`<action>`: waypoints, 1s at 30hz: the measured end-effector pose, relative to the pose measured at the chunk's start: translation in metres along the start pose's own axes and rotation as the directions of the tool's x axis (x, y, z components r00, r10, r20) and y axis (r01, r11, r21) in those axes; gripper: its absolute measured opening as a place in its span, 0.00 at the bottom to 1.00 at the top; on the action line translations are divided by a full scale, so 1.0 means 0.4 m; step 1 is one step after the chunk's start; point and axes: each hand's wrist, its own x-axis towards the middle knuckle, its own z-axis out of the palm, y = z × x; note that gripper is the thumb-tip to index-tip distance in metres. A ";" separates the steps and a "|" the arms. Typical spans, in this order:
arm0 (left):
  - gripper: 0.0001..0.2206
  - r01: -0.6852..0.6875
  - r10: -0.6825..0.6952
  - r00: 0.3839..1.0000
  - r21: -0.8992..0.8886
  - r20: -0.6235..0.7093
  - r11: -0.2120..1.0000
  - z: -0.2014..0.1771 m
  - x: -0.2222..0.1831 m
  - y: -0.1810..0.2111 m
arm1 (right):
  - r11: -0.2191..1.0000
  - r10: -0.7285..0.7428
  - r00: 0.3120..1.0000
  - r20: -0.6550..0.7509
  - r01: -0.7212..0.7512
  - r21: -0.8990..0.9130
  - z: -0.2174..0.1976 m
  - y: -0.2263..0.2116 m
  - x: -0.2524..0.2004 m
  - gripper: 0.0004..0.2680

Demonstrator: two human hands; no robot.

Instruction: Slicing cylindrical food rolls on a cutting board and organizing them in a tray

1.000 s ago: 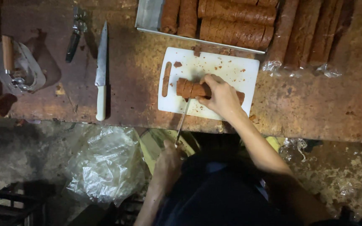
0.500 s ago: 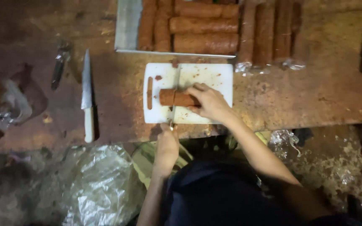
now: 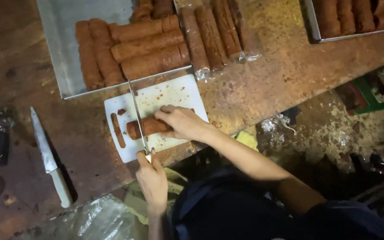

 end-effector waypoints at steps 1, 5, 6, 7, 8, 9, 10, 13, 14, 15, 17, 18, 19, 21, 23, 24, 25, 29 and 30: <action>0.09 0.016 -0.016 1.000 0.002 0.011 1.000 -0.004 0.004 0.008 | 0.999 -0.023 0.999 0.041 0.024 -0.029 -0.011 -0.001 -0.002 0.21; 0.08 0.013 -0.013 1.000 -0.015 -0.009 1.000 -0.010 0.019 0.008 | 0.996 -0.089 0.994 0.062 0.091 -0.018 -0.026 0.016 0.004 0.20; 0.08 0.027 -0.027 1.000 -0.012 -0.011 1.000 -0.011 0.021 0.006 | 0.995 -0.096 0.993 0.074 0.097 -0.011 -0.017 0.021 0.004 0.20; 0.07 0.031 -0.031 0.999 -0.040 -0.015 0.999 -0.012 0.023 0.003 | 0.995 -0.095 0.995 0.032 0.095 -0.001 -0.006 0.025 0.004 0.19; 0.07 0.037 -0.039 0.999 -0.070 -0.026 0.997 -0.012 0.025 0.001 | 0.995 -0.099 0.995 -0.007 0.099 0.007 0.002 0.030 0.007 0.19; 0.07 0.054 -0.057 0.998 -0.069 -0.032 0.996 -0.008 0.025 -0.002 | 0.994 -0.110 0.994 0.007 0.110 0.012 0.012 0.036 0.007 0.19; 0.08 0.062 -0.065 0.997 -0.071 -0.043 0.996 -0.006 0.025 -0.005 | 0.995 -0.098 0.995 -0.021 0.097 -0.017 0.024 0.041 0.009 0.20; 0.08 0.101 -0.102 0.994 -0.030 -0.044 0.994 0.003 0.024 -0.025 | 0.998 -0.026 1.000 -0.017 0.024 -0.064 0.052 0.053 0.014 0.21; 0.08 0.111 -0.110 0.993 0.006 -0.031 0.994 0.009 0.027 -0.031 | 0.994 0.046 0.999 -0.003 -0.046 -0.096 0.057 0.059 0.016 0.21; 0.08 0.124 -0.123 0.992 0.009 -0.039 0.992 0.005 0.033 -0.014 | 0.995 0.034 0.999 0.006 -0.033 -0.091 0.055 0.061 0.020 0.21; 0.08 0.052 -0.054 0.998 0.071 0.038 0.996 -0.005 0.031 0.013 | 0.993 0.062 0.998 -0.014 -0.063 -0.102 0.062 0.061 0.017 0.20; 0.08 0.061 -0.064 0.997 0.072 0.036 0.996 0.001 0.037 0.015 | 0.993 0.057 0.998 -0.006 -0.057 -0.100 0.071 0.065 0.018 0.20; 0.08 0.032 -0.033 0.999 0.079 0.019 0.996 0.008 0.043 0.019 | 0.991 0.062 0.998 -0.021 -0.064 -0.119 0.078 0.071 0.018 0.20; 0.09 -0.005 0.005 1.000 0.085 0.000 0.996 0.033 0.067 0.016 | 0.987 0.068 0.997 -0.043 -0.073 -0.141 0.088 0.084 0.023 0.20; 0.12 -0.058 0.062 0.998 0.116 -0.030 0.992 0.071 0.090 0.004 | 0.989 0.080 0.995 -0.065 -0.087 -0.117 0.097 0.099 0.020 0.19; 0.12 -0.060 0.063 0.998 0.117 -0.028 0.991 0.076 0.097 0.008 | 0.989 0.082 0.994 -0.065 -0.089 -0.116 0.098 0.097 0.018 0.19; 0.12 -0.072 0.077 0.996 0.118 -0.040 0.990 0.081 0.104 0.012 | 0.989 0.083 0.994 -0.076 -0.091 -0.116 0.100 0.096 0.017 0.19; 0.13 -0.041 0.044 0.999 0.109 -0.018 0.993 0.093 0.122 0.021 | 0.990 0.090 0.991 -0.094 -0.099 -0.096 0.084 0.068 0.020 0.18; 0.13 -0.043 0.045 0.999 0.108 -0.016 0.993 0.095 0.123 0.025 | 0.990 0.093 0.991 -0.094 -0.102 -0.096 0.079 0.070 0.018 0.18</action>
